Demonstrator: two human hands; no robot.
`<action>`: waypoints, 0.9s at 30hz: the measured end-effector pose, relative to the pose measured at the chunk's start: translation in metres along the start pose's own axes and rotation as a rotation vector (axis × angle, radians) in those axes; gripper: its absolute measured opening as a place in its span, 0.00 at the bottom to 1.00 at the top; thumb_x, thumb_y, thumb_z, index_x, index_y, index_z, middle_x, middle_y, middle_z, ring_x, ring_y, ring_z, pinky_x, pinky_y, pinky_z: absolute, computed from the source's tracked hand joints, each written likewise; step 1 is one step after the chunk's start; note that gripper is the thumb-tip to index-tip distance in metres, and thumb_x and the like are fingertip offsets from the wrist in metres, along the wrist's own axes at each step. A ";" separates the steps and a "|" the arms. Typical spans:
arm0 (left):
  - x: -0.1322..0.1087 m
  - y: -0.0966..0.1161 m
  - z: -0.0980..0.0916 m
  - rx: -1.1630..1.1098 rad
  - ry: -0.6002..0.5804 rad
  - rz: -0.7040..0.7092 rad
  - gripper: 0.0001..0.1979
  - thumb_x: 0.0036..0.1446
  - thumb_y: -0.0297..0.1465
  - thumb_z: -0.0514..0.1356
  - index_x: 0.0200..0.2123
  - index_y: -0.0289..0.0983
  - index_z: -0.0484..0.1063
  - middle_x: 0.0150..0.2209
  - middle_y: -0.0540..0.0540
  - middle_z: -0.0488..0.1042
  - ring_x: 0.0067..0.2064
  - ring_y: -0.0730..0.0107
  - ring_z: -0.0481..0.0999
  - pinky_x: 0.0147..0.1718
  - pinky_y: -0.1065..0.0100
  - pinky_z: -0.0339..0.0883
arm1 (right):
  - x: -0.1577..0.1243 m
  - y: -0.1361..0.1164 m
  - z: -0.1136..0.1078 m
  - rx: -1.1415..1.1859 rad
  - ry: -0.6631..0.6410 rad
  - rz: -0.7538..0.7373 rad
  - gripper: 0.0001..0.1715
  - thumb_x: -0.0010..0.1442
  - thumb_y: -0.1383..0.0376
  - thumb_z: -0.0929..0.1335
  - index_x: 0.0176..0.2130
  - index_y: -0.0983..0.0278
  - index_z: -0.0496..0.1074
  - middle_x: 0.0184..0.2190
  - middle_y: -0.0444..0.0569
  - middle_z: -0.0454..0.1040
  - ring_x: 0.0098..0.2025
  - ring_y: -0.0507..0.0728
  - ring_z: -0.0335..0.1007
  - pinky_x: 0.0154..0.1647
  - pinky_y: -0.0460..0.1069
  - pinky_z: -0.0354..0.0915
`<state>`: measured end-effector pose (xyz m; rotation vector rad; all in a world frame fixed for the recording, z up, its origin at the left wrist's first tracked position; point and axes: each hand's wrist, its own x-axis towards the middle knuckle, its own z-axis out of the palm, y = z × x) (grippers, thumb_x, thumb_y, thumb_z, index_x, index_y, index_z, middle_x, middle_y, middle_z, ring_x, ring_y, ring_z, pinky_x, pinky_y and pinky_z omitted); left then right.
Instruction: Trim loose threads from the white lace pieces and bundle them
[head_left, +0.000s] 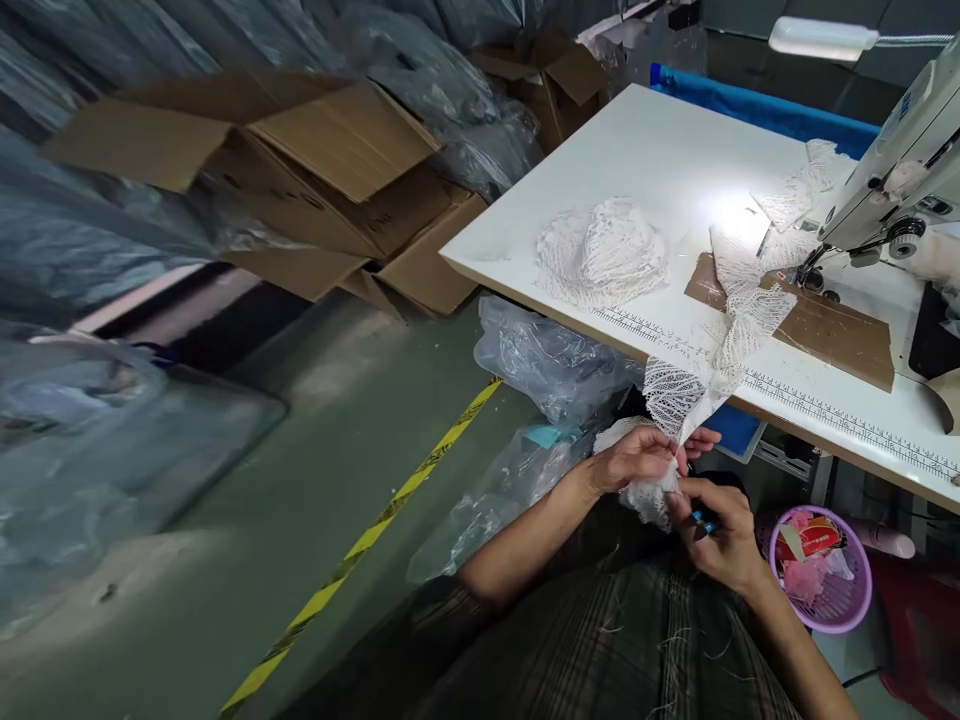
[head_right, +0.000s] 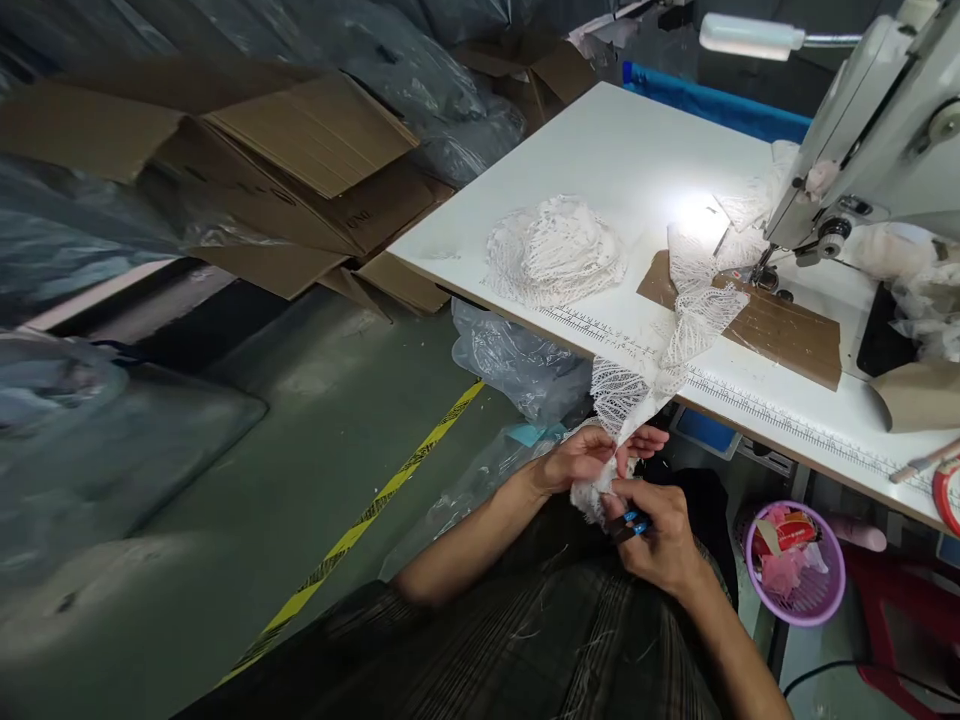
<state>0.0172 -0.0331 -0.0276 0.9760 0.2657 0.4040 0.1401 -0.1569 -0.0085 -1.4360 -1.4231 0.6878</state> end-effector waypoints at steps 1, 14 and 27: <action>-0.001 0.002 0.001 -0.021 0.016 -0.031 0.21 0.43 0.48 0.71 0.25 0.35 0.77 0.47 0.38 0.78 0.52 0.53 0.76 0.54 0.56 0.66 | -0.001 0.002 -0.002 -0.013 0.010 0.056 0.15 0.63 0.57 0.67 0.33 0.62 0.79 0.21 0.45 0.76 0.19 0.50 0.65 0.22 0.45 0.62; -0.011 0.010 -0.006 0.148 0.395 -0.184 0.23 0.42 0.46 0.73 0.35 0.32 0.81 0.31 0.45 0.79 0.30 0.72 0.74 0.30 0.72 0.64 | 0.022 0.032 -0.010 -0.011 -0.051 0.388 0.35 0.69 0.45 0.54 0.34 0.65 0.75 0.20 0.43 0.66 0.24 0.53 0.60 0.26 0.47 0.56; -0.011 0.022 -0.007 0.298 0.387 -0.106 0.15 0.47 0.41 0.69 0.29 0.34 0.80 0.27 0.47 0.77 0.28 0.73 0.71 0.28 0.73 0.62 | 0.043 0.025 0.000 -0.083 -0.071 0.271 0.30 0.66 0.44 0.57 0.27 0.62 0.67 0.20 0.41 0.64 0.23 0.51 0.57 0.24 0.46 0.54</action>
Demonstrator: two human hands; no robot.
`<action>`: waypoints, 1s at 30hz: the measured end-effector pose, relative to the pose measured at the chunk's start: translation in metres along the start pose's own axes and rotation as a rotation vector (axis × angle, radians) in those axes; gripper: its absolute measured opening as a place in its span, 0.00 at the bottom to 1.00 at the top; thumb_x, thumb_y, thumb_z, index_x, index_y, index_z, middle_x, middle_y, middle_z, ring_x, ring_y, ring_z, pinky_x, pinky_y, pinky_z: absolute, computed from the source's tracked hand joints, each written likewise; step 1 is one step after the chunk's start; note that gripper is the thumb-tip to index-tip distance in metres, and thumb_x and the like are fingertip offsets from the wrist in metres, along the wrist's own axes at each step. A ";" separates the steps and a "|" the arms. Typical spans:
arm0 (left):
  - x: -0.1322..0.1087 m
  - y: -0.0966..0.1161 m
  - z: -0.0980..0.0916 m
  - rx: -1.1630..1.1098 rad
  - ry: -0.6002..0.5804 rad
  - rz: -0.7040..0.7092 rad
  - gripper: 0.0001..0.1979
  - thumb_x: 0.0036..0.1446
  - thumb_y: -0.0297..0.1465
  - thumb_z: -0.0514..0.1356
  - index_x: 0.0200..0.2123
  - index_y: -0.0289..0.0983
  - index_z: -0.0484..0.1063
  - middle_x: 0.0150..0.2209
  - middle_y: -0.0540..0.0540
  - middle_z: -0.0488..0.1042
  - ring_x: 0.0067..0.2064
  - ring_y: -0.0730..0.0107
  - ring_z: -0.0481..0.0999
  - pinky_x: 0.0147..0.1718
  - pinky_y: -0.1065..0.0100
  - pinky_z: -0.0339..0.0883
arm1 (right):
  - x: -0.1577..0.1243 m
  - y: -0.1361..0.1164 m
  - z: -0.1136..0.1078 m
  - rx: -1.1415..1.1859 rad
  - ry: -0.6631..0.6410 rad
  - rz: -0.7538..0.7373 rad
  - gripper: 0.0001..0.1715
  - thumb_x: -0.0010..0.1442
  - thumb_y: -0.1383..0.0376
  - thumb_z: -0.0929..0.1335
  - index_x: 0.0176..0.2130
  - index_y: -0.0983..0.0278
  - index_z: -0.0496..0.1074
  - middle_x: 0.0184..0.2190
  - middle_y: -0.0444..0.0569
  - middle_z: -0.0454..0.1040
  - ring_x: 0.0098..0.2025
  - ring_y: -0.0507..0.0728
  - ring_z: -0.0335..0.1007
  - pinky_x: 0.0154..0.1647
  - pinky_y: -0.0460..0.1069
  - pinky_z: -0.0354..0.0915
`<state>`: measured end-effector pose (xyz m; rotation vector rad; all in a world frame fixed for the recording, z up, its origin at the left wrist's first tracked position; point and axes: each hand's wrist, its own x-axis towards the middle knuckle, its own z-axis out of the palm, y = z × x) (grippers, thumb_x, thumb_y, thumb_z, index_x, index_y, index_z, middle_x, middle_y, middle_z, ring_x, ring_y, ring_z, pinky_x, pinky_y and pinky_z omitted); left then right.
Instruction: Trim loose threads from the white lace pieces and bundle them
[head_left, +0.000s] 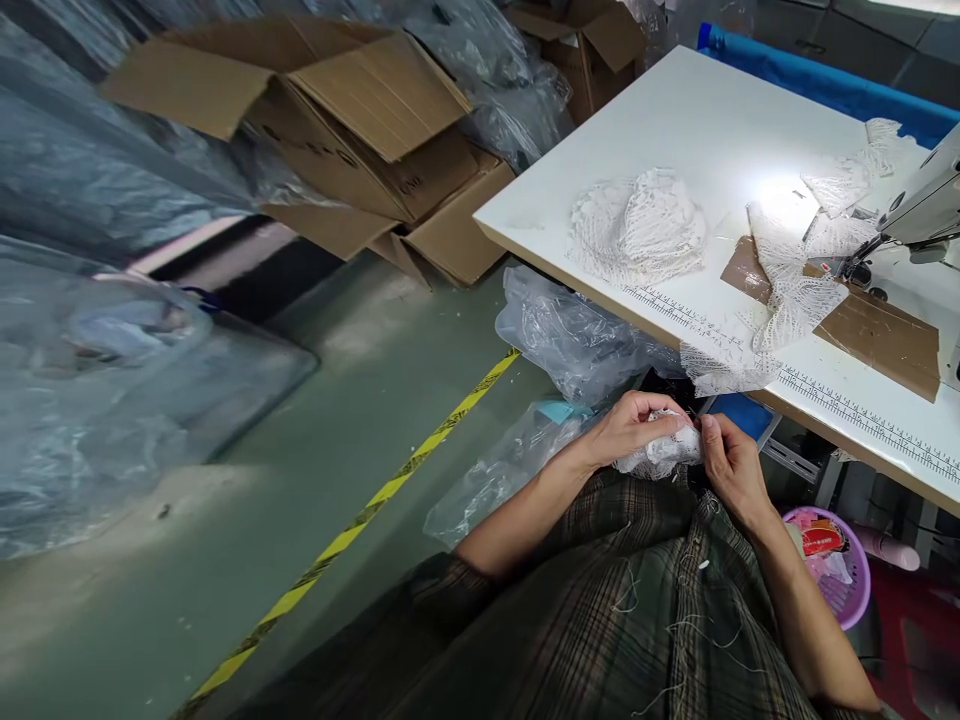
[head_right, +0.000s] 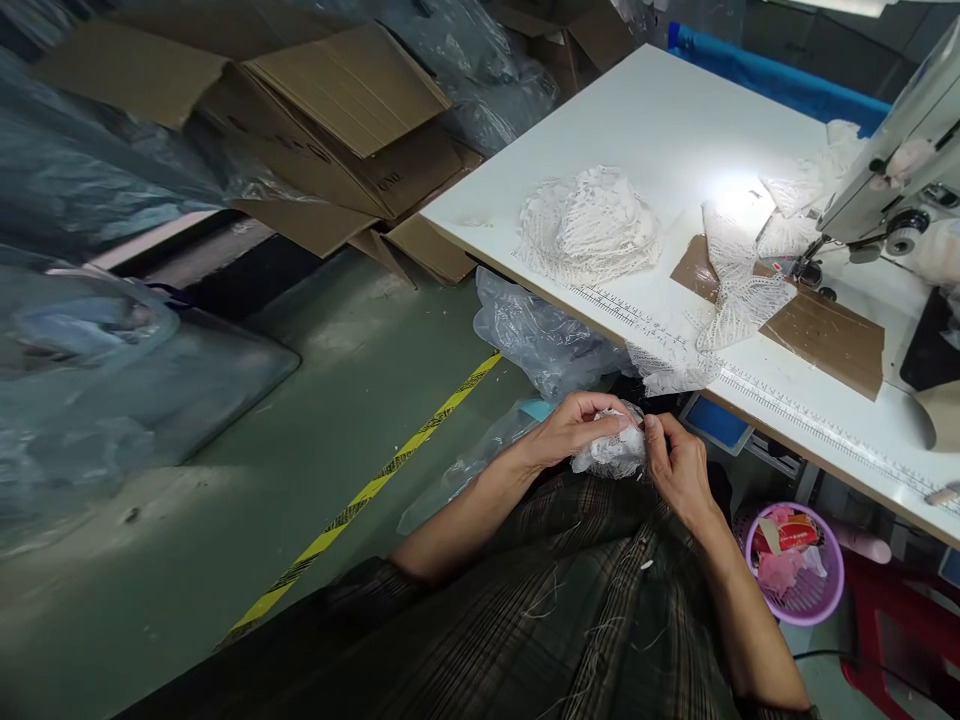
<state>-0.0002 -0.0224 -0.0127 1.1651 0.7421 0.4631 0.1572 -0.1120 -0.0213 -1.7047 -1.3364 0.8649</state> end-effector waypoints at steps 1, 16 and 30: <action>0.000 0.001 0.000 -0.003 0.000 -0.008 0.15 0.47 0.41 0.69 0.29 0.33 0.80 0.27 0.47 0.77 0.28 0.73 0.71 0.28 0.73 0.62 | -0.002 0.000 0.000 0.003 -0.011 0.004 0.30 0.67 0.45 0.57 0.28 0.62 0.68 0.20 0.41 0.64 0.23 0.51 0.58 0.25 0.46 0.55; 0.002 0.004 -0.002 0.157 0.019 0.037 0.17 0.49 0.43 0.66 0.29 0.33 0.77 0.26 0.48 0.75 0.28 0.73 0.69 0.28 0.72 0.60 | -0.005 0.001 0.001 -0.074 0.049 0.019 0.29 0.67 0.45 0.57 0.31 0.62 0.71 0.20 0.42 0.67 0.23 0.52 0.59 0.26 0.46 0.55; 0.004 0.006 0.027 0.610 0.104 0.410 0.10 0.53 0.31 0.62 0.21 0.37 0.70 0.18 0.53 0.65 0.22 0.76 0.62 0.25 0.72 0.53 | -0.021 -0.026 -0.012 0.001 0.420 0.094 0.24 0.53 0.45 0.71 0.31 0.64 0.73 0.20 0.42 0.68 0.19 0.49 0.55 0.20 0.46 0.56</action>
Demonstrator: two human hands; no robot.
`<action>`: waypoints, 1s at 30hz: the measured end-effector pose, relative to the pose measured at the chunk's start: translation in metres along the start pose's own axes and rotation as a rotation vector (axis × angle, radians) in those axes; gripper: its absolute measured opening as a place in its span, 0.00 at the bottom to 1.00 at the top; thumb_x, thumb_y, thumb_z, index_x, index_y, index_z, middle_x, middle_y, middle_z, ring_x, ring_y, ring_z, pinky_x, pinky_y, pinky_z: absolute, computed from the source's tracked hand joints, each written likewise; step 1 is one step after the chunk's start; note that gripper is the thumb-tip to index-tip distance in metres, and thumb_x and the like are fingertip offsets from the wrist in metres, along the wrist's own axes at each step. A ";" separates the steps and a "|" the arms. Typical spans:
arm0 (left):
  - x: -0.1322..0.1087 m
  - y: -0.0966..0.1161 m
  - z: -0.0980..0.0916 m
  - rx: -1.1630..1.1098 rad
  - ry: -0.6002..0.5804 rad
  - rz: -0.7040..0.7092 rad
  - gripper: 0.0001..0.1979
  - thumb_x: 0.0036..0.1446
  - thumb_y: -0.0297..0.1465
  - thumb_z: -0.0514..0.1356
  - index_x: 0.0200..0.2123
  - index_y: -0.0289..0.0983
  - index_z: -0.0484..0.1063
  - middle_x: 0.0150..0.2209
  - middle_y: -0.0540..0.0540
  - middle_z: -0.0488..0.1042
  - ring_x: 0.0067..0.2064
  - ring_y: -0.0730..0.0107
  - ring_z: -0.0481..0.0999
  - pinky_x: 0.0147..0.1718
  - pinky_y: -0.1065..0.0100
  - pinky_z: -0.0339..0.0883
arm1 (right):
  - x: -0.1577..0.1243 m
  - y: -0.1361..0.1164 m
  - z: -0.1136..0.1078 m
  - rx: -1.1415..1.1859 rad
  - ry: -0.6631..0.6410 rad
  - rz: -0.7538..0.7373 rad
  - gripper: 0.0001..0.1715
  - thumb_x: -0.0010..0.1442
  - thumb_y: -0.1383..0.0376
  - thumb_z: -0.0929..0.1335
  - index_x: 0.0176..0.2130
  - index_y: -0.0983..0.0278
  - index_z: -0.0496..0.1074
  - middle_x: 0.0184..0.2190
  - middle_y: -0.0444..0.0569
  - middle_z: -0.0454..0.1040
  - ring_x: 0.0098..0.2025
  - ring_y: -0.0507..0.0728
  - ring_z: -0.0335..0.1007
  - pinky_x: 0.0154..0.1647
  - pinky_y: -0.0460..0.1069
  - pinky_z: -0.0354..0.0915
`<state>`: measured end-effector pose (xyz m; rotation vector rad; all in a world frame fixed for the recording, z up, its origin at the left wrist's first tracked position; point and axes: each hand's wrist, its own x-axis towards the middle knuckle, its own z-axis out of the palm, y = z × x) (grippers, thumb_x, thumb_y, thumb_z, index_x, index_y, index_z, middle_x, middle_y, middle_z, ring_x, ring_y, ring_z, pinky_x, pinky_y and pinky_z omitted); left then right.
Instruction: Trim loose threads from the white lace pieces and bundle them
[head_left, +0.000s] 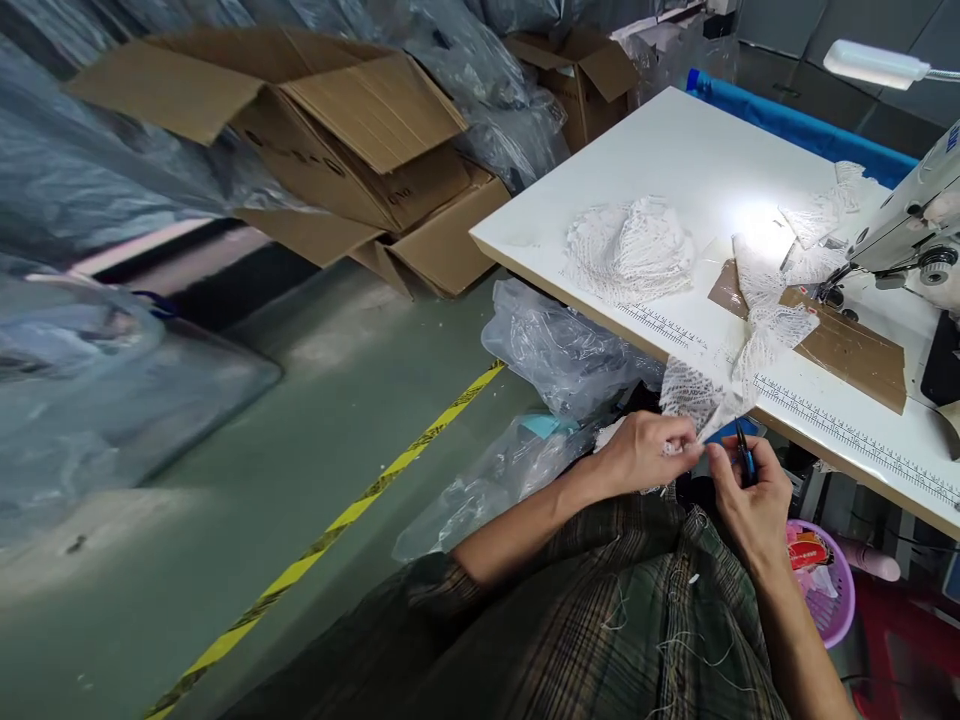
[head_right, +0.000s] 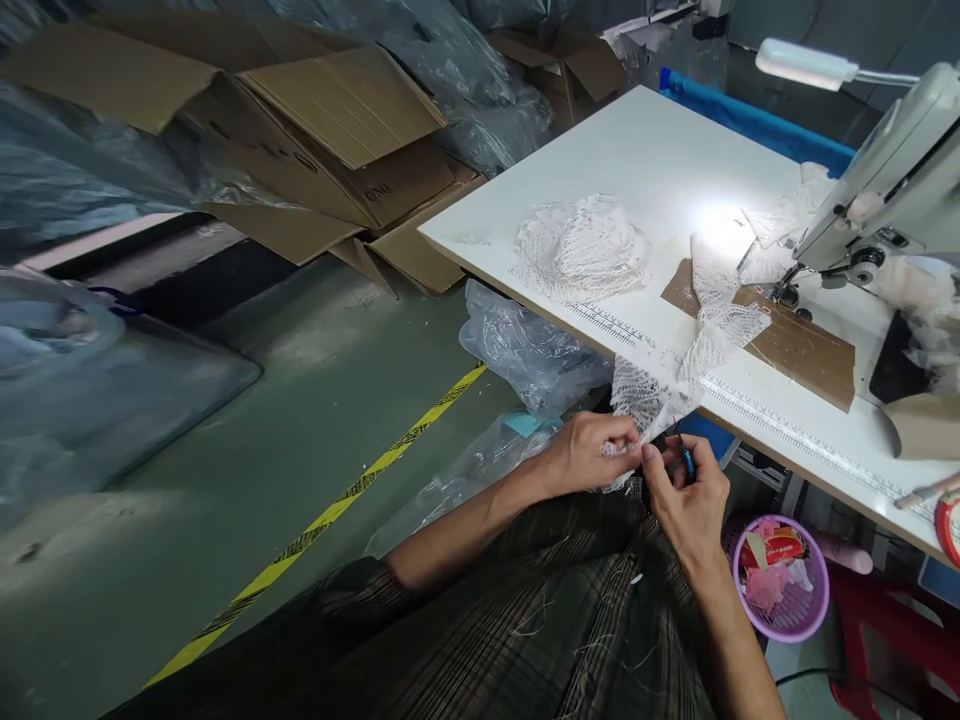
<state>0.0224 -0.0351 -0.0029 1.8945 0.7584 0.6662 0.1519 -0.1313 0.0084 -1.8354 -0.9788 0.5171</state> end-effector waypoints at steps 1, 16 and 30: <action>-0.007 0.002 0.000 0.023 -0.031 0.030 0.10 0.53 0.30 0.62 0.21 0.37 0.70 0.18 0.53 0.66 0.22 0.76 0.62 0.25 0.72 0.53 | -0.001 -0.001 0.001 -0.013 0.019 0.042 0.24 0.52 0.46 0.71 0.30 0.65 0.73 0.19 0.42 0.67 0.19 0.49 0.54 0.20 0.46 0.55; 0.017 -0.038 -0.010 -0.280 -0.039 -0.166 0.15 0.52 0.41 0.63 0.33 0.34 0.74 0.23 0.52 0.70 0.25 0.76 0.67 0.28 0.73 0.62 | -0.007 0.020 0.004 0.076 0.005 0.099 0.19 0.57 0.51 0.67 0.28 0.64 0.73 0.19 0.43 0.72 0.21 0.51 0.63 0.25 0.46 0.61; 0.018 -0.055 0.022 0.197 -0.127 0.027 0.14 0.59 0.37 0.59 0.28 0.33 0.77 0.21 0.51 0.71 0.25 0.76 0.68 0.26 0.74 0.57 | 0.004 0.041 0.014 0.012 -0.029 0.086 0.32 0.61 0.45 0.63 0.44 0.67 0.79 0.33 0.52 0.81 0.25 0.54 0.68 0.30 0.50 0.65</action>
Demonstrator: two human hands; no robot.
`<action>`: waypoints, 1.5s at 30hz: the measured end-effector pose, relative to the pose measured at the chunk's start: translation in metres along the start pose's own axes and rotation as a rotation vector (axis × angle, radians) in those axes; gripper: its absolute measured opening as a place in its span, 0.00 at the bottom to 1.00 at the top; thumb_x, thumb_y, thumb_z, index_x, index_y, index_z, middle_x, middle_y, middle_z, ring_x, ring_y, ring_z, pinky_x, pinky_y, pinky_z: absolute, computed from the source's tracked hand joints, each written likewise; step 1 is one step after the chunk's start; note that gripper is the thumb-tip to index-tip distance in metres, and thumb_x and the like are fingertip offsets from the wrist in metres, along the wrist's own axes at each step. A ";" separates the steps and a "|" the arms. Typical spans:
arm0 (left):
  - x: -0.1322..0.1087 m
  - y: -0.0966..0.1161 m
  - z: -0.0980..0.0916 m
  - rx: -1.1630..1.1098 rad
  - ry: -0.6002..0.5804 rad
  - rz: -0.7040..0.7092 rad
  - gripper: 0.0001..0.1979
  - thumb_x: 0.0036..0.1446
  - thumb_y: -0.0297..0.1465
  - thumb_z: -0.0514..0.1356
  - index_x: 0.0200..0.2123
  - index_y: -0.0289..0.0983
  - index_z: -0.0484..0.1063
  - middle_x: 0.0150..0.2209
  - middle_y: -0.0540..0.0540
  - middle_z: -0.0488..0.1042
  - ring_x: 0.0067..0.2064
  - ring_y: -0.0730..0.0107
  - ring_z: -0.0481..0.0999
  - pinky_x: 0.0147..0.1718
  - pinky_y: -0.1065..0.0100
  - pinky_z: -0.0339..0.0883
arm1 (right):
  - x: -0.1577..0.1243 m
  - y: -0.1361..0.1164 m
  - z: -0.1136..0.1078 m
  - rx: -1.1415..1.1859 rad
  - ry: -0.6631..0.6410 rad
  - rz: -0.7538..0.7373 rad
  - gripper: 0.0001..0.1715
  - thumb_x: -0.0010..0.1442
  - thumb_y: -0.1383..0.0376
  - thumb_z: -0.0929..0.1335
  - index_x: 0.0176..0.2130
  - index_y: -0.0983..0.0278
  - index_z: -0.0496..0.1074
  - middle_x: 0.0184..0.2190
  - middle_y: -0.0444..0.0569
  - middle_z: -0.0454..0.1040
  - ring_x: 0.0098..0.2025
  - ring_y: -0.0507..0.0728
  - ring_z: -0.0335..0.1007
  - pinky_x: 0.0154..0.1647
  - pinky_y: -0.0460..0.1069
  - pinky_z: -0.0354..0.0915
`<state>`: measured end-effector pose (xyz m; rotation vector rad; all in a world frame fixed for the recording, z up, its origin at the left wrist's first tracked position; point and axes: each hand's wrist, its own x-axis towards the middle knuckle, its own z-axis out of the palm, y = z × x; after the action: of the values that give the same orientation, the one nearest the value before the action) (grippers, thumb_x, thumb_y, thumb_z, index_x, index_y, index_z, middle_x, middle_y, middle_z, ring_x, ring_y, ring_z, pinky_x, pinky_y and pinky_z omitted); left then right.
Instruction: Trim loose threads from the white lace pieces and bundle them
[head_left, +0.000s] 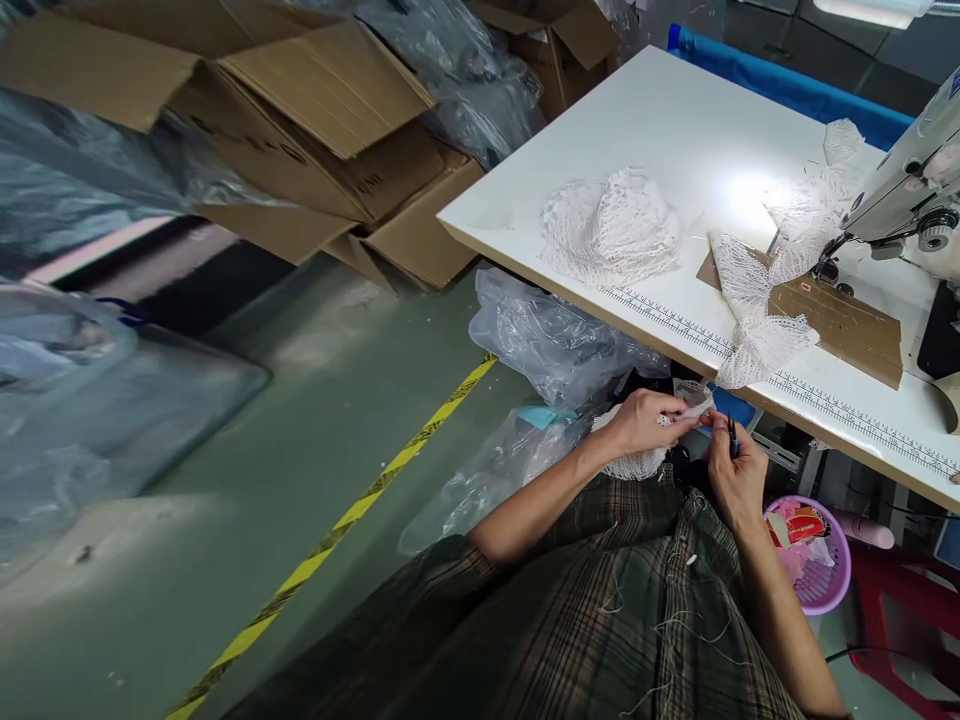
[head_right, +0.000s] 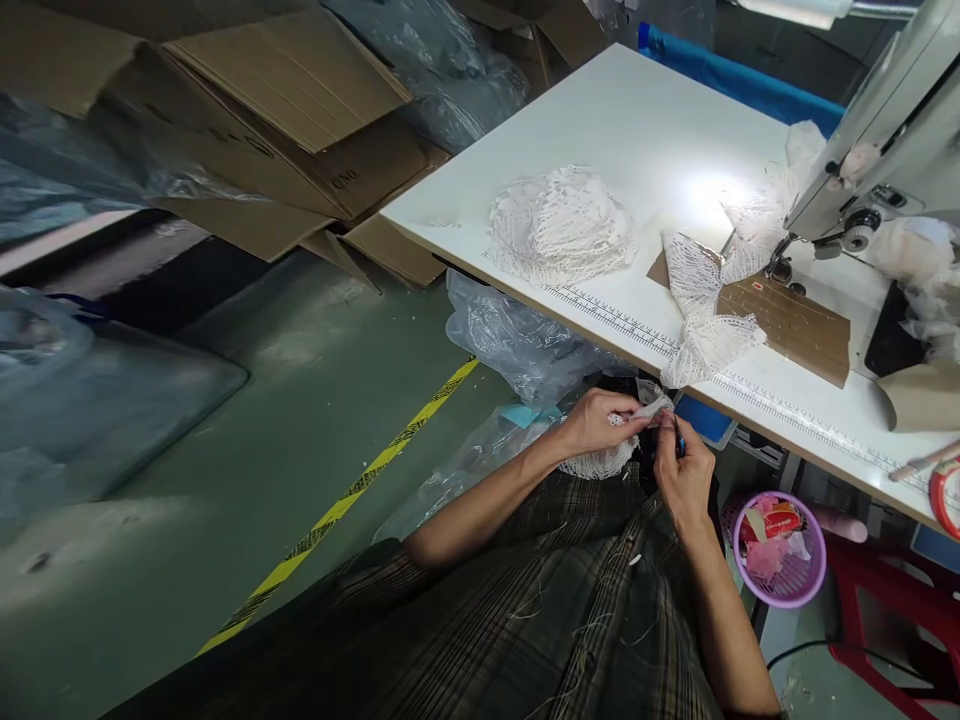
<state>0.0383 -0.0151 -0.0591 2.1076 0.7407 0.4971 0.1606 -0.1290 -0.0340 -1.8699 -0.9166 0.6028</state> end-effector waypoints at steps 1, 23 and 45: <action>-0.005 0.002 0.005 0.073 0.014 0.068 0.15 0.60 0.35 0.58 0.27 0.33 0.76 0.22 0.50 0.73 0.25 0.75 0.69 0.26 0.73 0.58 | 0.000 -0.002 0.002 0.002 0.001 -0.003 0.31 0.59 0.45 0.66 0.44 0.67 0.80 0.31 0.51 0.81 0.25 0.54 0.68 0.30 0.50 0.66; 0.019 0.018 -0.037 -0.581 -0.215 0.100 0.16 0.55 0.42 0.65 0.31 0.32 0.78 0.34 0.43 0.77 0.36 0.69 0.74 0.39 0.69 0.68 | 0.001 -0.013 -0.023 0.042 -0.164 -0.150 0.19 0.60 0.52 0.67 0.35 0.64 0.79 0.24 0.45 0.75 0.25 0.53 0.66 0.27 0.47 0.63; 0.008 0.026 -0.059 -0.667 -0.153 -0.135 0.17 0.51 0.42 0.65 0.28 0.31 0.77 0.28 0.45 0.77 0.31 0.72 0.71 0.32 0.72 0.64 | 0.023 -0.029 -0.008 -0.093 -0.325 -0.185 0.32 0.67 0.42 0.55 0.24 0.61 0.63 0.19 0.42 0.63 0.23 0.52 0.59 0.27 0.48 0.55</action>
<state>0.0187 0.0122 -0.0033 1.4445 0.5282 0.4280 0.1702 -0.1068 -0.0049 -1.7712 -1.3340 0.7739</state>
